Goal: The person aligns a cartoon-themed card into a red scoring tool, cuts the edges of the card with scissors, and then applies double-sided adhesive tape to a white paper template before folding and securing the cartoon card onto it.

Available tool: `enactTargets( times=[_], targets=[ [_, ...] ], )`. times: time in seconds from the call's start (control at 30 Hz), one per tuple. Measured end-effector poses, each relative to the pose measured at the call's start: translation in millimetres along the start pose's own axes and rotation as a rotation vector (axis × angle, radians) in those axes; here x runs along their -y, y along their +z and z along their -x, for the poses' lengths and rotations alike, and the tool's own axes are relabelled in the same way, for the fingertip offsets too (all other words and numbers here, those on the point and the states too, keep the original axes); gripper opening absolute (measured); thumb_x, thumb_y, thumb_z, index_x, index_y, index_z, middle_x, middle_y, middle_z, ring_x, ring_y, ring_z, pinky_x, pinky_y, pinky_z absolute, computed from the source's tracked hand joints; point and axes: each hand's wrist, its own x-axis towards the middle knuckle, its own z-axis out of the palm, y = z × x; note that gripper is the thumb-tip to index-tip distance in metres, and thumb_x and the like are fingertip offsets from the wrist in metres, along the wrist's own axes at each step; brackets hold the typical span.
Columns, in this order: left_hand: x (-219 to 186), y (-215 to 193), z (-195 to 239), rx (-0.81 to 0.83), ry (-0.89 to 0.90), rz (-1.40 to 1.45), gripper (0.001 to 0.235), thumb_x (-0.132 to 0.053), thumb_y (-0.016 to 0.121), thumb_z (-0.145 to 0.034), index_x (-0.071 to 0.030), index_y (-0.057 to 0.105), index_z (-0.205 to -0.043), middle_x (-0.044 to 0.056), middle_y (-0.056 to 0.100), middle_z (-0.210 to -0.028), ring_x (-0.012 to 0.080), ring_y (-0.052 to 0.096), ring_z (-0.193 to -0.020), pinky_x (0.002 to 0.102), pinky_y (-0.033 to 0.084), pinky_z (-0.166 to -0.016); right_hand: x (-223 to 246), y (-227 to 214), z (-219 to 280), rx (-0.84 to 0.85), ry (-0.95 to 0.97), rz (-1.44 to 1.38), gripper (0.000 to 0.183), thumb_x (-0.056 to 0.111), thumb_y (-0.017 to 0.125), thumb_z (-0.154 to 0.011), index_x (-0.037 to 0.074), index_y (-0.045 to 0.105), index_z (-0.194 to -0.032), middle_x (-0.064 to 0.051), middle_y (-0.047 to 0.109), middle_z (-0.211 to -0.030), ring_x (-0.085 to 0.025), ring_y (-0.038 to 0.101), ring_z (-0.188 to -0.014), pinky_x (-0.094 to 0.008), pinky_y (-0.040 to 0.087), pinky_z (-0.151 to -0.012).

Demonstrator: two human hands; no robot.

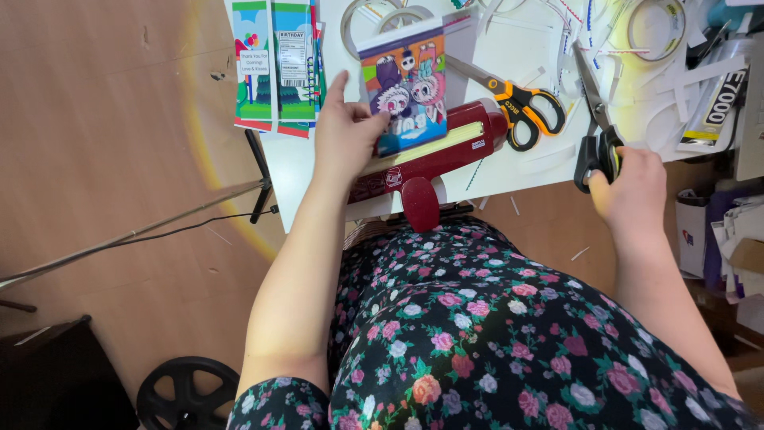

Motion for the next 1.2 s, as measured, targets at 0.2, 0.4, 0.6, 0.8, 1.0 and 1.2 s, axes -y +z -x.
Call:
enactTargets(
  times=[0.2, 0.4, 0.6, 0.8, 1.0, 1.2],
  targets=[
    [2, 1, 37, 0.135, -0.322, 1.044, 0.036, 0.010, 0.064, -0.085, -0.003, 0.058, -0.118, 0.022, 0.067, -0.114, 0.0333, 0.072, -0.096, 0.038, 0.068, -0.066, 23, 5, 5, -0.122, -0.032, 0.171, 0.031, 0.025, 0.071, -0.087, -0.004, 0.069, -0.098, -0.022, 0.052, -0.114, -0.044, 0.051, -0.099, -0.047, 0.048, -0.089],
    [33, 23, 79, 0.299, -0.286, 1.459, 0.063, 0.009, 0.064, -0.087, 0.005, 0.038, -0.145, 0.029, 0.057, -0.139, 0.0428, 0.062, -0.121, 0.058, 0.058, -0.094, 56, -21, -6, 0.195, 0.111, 0.024, 0.045, 0.041, 0.061, -0.095, -0.003, 0.061, -0.098, -0.031, 0.056, -0.109, -0.053, 0.053, -0.102, -0.051, 0.044, -0.093],
    [23, 36, 105, 0.210, -0.205, 1.361, 0.065, 0.006, 0.071, -0.085, 0.000, 0.044, -0.145, 0.023, 0.060, -0.137, 0.0385, 0.063, -0.120, 0.052, 0.061, -0.090, 76, -25, -16, 0.237, 0.234, 0.155, 0.084, 0.074, 0.065, -0.100, -0.009, 0.063, -0.112, -0.032, 0.060, -0.113, -0.053, 0.060, -0.104, -0.054, 0.048, -0.088],
    [33, 38, 120, 0.339, -0.145, 1.462, 0.064, 0.008, 0.066, -0.092, -0.001, 0.038, -0.149, 0.024, 0.056, -0.141, 0.0427, 0.058, -0.126, 0.061, 0.058, -0.095, 89, -31, -31, 0.240, 0.358, -0.015, 0.064, 0.050, 0.053, -0.112, -0.013, 0.067, -0.109, -0.030, 0.066, -0.104, -0.054, 0.062, -0.094, -0.057, 0.047, -0.076],
    [16, 37, 135, 0.370, -0.109, 1.427, 0.071, 0.016, 0.056, -0.091, -0.006, 0.030, -0.154, 0.023, 0.050, -0.146, 0.0444, 0.052, -0.132, 0.068, 0.049, -0.103, 58, -14, -33, 0.248, 0.289, 0.064, 0.035, 0.034, 0.068, -0.086, 0.000, 0.057, -0.087, -0.020, 0.066, -0.088, -0.047, 0.062, -0.077, -0.052, 0.044, -0.060],
    [14, 40, 143, 0.284, -0.163, 1.346, 0.071, 0.016, 0.056, -0.088, -0.004, 0.033, -0.151, 0.026, 0.049, -0.145, 0.0463, 0.053, -0.129, 0.067, 0.051, -0.100, 87, -50, -36, 0.296, 0.394, -0.120, 0.028, 0.013, 0.050, -0.071, 0.007, 0.024, -0.064, -0.009, 0.022, -0.064, -0.027, 0.021, -0.070, -0.045, 0.019, -0.055]
  ],
)
